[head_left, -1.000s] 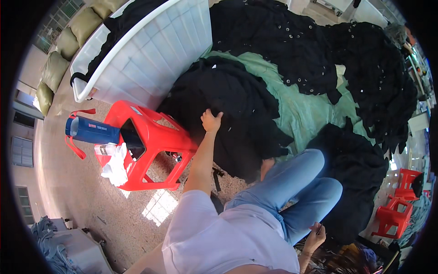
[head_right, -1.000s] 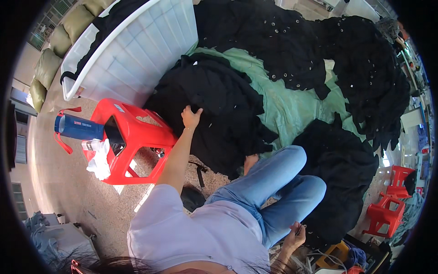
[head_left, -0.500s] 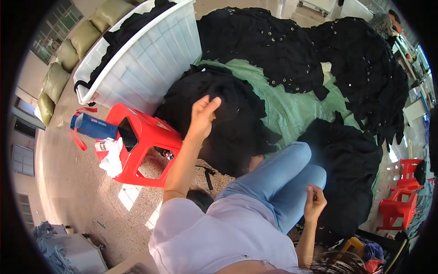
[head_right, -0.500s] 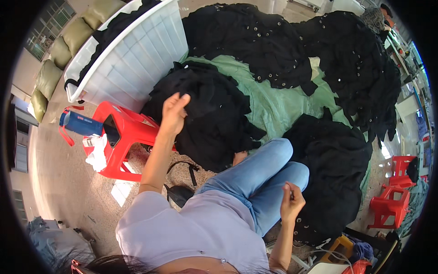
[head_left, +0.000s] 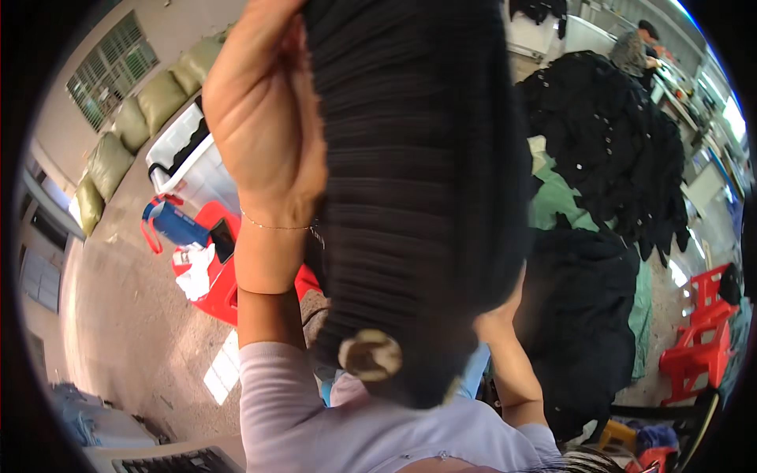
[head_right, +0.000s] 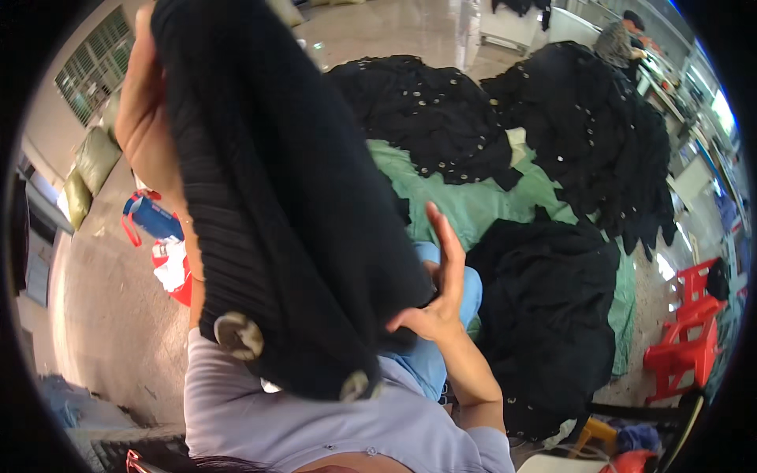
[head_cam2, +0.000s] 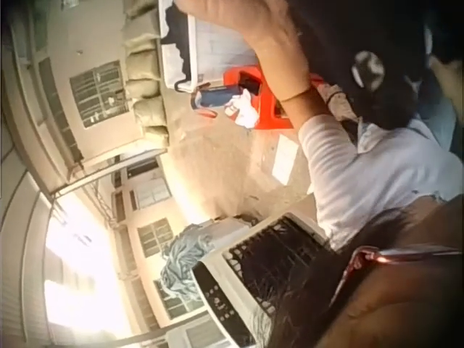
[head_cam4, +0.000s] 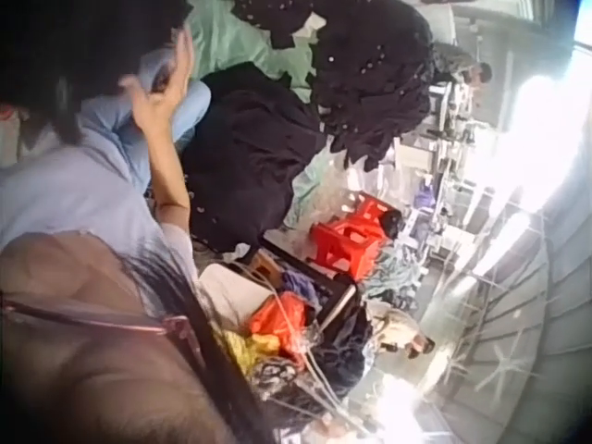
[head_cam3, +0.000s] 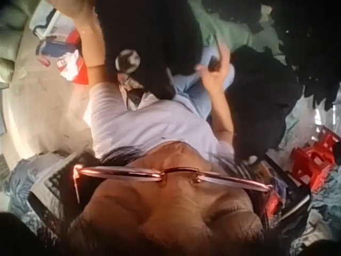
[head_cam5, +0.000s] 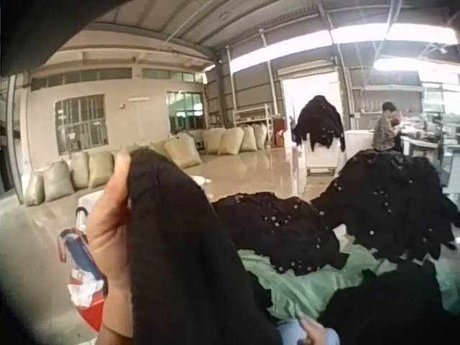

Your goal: The recorder uses a small tool to inspect and clean metal eyelets or grommets on black garments.

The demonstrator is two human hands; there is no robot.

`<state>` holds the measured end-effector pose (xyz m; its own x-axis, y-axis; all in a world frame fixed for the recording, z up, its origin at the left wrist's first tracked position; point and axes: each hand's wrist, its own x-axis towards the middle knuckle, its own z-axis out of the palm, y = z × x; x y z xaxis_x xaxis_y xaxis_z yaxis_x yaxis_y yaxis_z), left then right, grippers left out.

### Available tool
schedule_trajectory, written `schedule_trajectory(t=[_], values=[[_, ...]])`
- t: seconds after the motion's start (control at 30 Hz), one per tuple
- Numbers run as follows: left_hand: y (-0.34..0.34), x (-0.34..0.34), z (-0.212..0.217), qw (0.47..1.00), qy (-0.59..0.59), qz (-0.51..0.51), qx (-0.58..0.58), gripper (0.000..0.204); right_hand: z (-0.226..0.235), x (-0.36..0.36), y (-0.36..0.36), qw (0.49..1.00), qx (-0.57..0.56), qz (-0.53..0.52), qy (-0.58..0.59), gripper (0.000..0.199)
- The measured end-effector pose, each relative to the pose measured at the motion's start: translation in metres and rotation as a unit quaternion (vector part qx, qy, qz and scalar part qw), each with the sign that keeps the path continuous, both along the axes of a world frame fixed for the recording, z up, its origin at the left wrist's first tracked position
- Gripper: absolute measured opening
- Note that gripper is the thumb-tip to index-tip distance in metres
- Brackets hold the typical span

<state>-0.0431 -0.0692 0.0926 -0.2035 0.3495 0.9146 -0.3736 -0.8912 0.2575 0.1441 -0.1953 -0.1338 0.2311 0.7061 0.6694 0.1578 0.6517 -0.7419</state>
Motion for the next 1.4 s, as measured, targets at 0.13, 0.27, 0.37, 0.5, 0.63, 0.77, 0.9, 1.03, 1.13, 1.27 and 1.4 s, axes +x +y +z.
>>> schedule_trajectory(t=[0.13,0.27,0.37,0.5,0.63,0.77,0.9,1.03,1.13,1.27,1.4], values=[[0.000,0.029,-0.013,0.838,0.020,-0.475,-0.268,0.026,0.012,0.002,-0.039,0.996,-0.032,0.080,0.027,0.057],[0.023,0.052,-0.124,0.738,0.120,-0.382,-0.543,0.037,-0.017,0.007,-0.069,0.937,-0.266,0.014,0.226,0.023],[0.056,0.043,-0.284,0.607,0.126,-0.490,-0.612,0.054,-0.089,0.018,-0.079,0.891,-0.342,-0.076,0.289,0.022],[0.025,0.033,-0.398,0.468,0.185,-0.435,-0.747,0.084,-0.120,0.008,-0.094,0.836,-0.382,-0.198,0.341,0.012],[0.027,0.016,-0.368,0.469,0.188,-0.515,-0.693,0.075,-0.118,0.014,-0.110,0.834,-0.343,-0.260,0.347,0.004],[0.023,-0.008,-0.378,0.423,0.179,-0.584,-0.669,0.056,-0.109,0.042,-0.104,0.840,-0.417,-0.321,0.130,0.022],[0.004,-0.011,-0.376,0.542,0.265,-0.459,-0.653,0.054,-0.097,0.051,-0.091,0.641,-0.557,-0.447,-0.280,0.046],[-0.005,-0.014,-0.359,0.614,0.323,-0.360,-0.623,0.062,-0.092,0.059,-0.095,0.585,-0.565,-0.454,-0.364,0.046],[-0.014,-0.014,-0.357,0.685,0.459,-0.208,-0.526,0.059,-0.079,0.065,-0.102,0.574,-0.572,-0.446,-0.380,0.044],[-0.029,-0.010,-0.356,0.734,0.522,-0.063,-0.430,0.030,-0.058,0.081,-0.114,0.540,-0.572,-0.484,-0.383,0.035],[-0.030,-0.004,-0.368,0.762,0.496,0.000,-0.416,0.017,-0.053,0.069,-0.101,0.670,-0.467,-0.505,-0.279,0.034]])
